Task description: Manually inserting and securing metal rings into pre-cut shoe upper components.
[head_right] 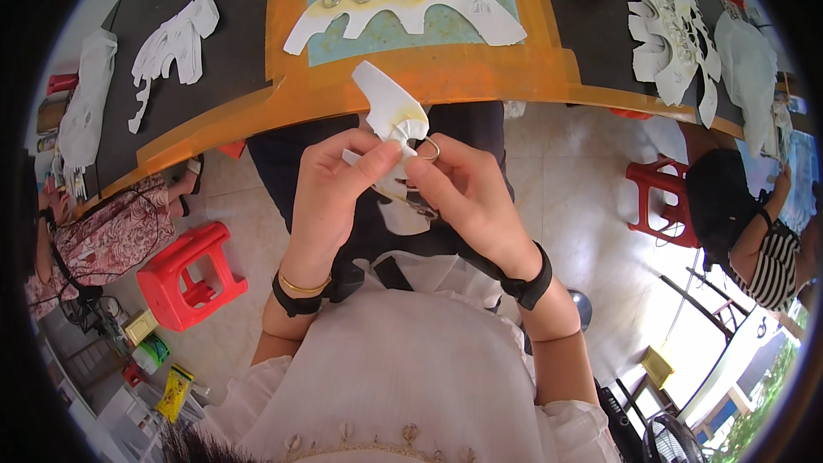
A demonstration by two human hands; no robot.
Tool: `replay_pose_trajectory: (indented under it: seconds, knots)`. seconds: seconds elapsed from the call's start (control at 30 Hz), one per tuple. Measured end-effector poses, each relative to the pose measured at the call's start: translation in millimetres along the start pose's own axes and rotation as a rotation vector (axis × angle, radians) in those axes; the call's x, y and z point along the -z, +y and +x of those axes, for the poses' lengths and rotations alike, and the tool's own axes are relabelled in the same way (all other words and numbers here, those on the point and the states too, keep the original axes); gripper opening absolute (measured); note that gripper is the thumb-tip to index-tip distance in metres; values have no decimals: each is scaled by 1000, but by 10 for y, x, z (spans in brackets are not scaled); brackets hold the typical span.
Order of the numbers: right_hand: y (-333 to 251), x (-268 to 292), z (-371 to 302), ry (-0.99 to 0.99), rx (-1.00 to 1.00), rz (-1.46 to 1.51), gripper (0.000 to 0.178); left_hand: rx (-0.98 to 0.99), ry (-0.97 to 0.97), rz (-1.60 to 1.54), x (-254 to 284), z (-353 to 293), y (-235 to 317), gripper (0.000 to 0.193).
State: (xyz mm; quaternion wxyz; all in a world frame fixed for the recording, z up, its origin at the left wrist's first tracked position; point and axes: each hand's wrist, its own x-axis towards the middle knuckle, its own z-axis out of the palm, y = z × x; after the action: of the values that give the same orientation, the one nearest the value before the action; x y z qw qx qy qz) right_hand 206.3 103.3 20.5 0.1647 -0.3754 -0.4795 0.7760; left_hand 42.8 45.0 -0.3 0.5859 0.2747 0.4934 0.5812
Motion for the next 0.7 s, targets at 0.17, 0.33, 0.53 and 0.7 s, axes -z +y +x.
replay_pose_trajectory:
  seconds: [0.17, 0.33, 0.53, 0.7]
  knots:
    - [55, -73, 46, 58, 186, -25, 13, -53, -25, 55, -23, -11, 8, 13]
    - [67, -16, 90, 28, 115, -15, 15, -21, -8, -16, -35, 9, -47, 15]
    - [129, 83, 87, -41, 166, 79, 20, 27, 50, -136, -68, 62, 62, 14]
    - [44, -79, 80, 141, 155, 27, 12, 72, 18, 12, -1, 55, -23, 16]
